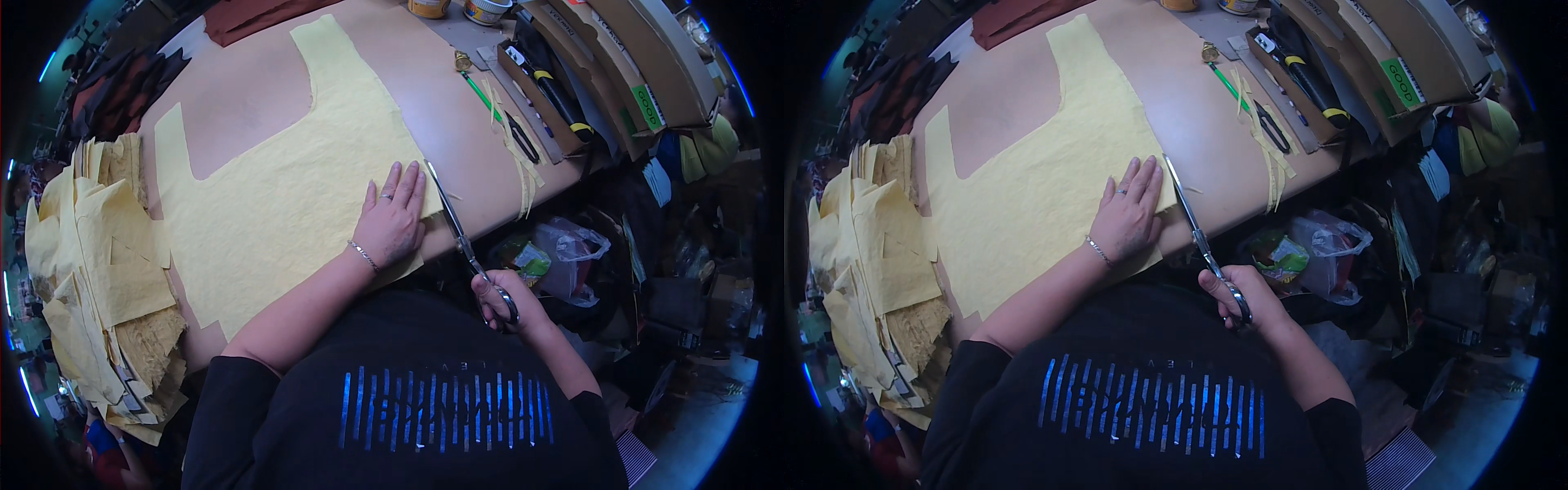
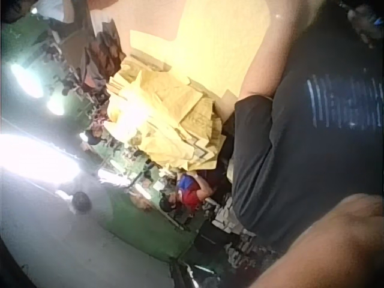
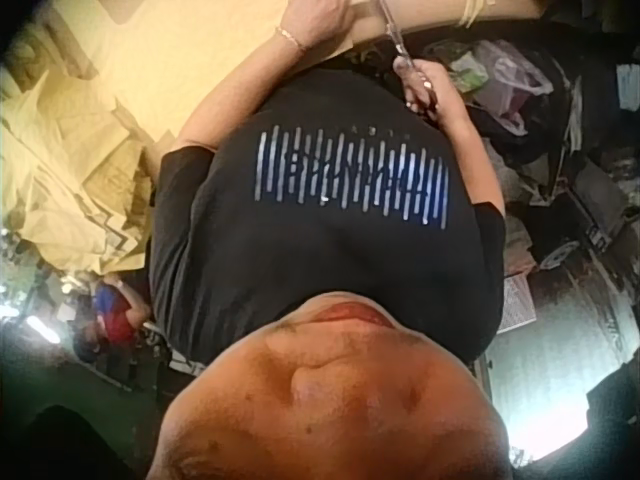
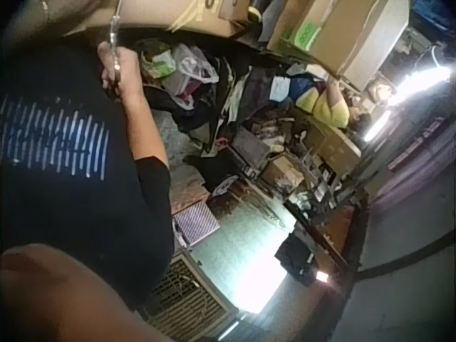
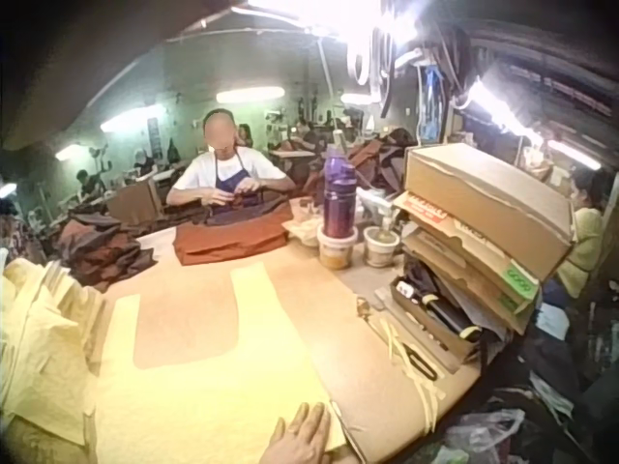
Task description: The person cuts yellow material using shears on a workbench. They move the pieces, pick up another piece of material from a stack, and cut the new piece with the shears.
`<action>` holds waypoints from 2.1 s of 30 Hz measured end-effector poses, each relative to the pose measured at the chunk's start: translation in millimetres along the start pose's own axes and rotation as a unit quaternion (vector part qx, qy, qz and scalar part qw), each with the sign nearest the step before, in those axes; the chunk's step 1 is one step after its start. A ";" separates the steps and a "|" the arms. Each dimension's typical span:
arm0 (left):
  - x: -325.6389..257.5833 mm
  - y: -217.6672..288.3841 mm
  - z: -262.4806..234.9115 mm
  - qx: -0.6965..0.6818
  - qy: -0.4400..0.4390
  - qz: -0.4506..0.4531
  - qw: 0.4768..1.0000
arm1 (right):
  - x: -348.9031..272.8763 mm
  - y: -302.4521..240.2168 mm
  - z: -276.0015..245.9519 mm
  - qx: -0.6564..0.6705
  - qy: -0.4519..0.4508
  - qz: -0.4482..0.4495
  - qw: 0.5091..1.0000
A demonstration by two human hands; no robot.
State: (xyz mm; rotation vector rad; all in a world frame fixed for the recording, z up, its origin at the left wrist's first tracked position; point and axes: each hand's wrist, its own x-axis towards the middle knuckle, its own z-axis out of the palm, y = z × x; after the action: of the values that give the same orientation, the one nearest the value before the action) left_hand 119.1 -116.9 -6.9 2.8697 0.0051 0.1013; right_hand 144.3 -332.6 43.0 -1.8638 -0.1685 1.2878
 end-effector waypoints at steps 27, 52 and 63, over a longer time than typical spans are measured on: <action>-15.5 6.5 0.4 0.012 -0.002 0.083 0.997 | 28.2 7.6 4.0 0.056 -0.031 -0.041 0.997; -23.3 13.3 -8.6 -0.028 -0.021 0.099 0.994 | 45.7 4.3 5.4 0.088 -0.035 -0.031 0.995; -28.0 12.1 -8.9 -0.046 -0.024 0.115 0.992 | 41.0 4.7 15.0 0.079 0.014 -0.045 0.996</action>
State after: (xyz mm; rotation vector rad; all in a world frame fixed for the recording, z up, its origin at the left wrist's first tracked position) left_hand 90.5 -126.5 2.9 2.7676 -0.3323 0.0742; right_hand 149.4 -305.4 8.9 -1.7199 -0.1300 1.1790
